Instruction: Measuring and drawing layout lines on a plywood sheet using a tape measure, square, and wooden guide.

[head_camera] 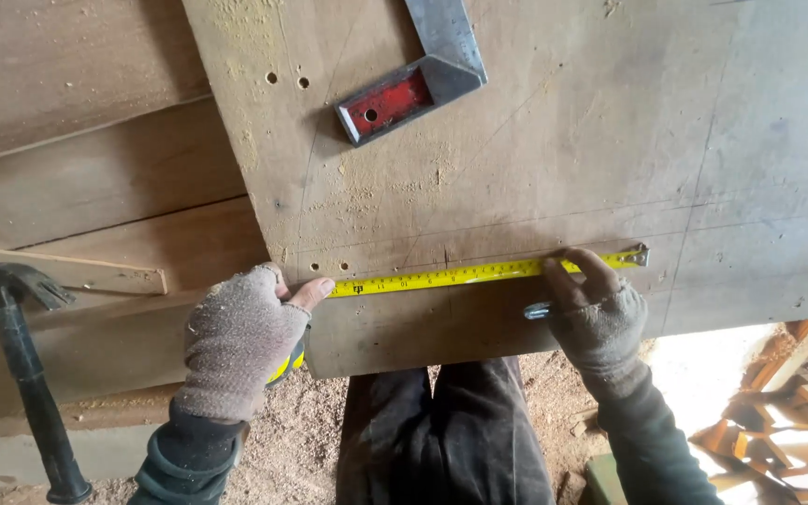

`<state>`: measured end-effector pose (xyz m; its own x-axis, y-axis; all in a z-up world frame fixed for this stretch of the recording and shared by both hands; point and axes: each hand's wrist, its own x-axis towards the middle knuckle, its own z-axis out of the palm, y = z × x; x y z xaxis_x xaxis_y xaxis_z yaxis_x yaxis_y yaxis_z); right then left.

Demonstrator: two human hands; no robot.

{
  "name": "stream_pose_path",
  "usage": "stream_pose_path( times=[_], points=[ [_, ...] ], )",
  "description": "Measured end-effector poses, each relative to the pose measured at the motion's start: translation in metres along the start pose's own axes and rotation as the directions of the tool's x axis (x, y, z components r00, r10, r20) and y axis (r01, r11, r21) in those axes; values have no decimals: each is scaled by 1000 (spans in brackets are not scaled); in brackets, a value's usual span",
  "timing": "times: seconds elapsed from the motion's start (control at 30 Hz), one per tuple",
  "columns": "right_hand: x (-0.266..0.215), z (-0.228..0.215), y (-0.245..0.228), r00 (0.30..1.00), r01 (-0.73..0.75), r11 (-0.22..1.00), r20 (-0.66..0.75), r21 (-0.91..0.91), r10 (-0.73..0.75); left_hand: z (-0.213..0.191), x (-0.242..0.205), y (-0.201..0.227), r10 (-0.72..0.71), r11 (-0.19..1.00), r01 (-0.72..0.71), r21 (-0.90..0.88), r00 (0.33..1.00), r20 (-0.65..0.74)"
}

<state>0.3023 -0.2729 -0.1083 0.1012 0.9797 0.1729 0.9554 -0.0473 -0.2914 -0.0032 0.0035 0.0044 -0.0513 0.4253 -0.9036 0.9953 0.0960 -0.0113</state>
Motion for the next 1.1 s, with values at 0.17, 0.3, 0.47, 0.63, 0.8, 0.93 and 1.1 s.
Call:
stream_pose_path(
  times=[0.17, 0.3, 0.47, 0.63, 0.8, 0.93, 1.1],
  points=[
    [9, 5, -7, 996, 13, 999, -87, 47, -9, -7, 6, -6, -6, 998, 5, -65, 1000, -4],
    [19, 0, -14, 992, -37, 995, -120, 97, 48, -10, 5, 0, -42, 995, 46, -83, 998, 45],
    [25, -6, -20, 986, -132, 985, -86, 111, 142, -9, 8, 0, -66, 993, 69, -94, 997, 38],
    [31, -10, -27, 980, -157, 967, -87, 198, 177, -14, 5, 2, -71, 995, 75, -62, 996, 59],
    [32, -8, -27, 981, -140, 964, -98, 225, 166, -18, 5, 8, -63, 997, 67, -46, 993, 95],
    [39, -12, -30, 984, -126, 972, -97, 200, 147, -16, 7, 2, -55, 998, 56, -1, 992, 116],
    [41, -13, -33, 980, -157, 965, -86, 211, 178, -19, 9, 5, -48, 999, 47, 15, 990, 136]
  ],
)
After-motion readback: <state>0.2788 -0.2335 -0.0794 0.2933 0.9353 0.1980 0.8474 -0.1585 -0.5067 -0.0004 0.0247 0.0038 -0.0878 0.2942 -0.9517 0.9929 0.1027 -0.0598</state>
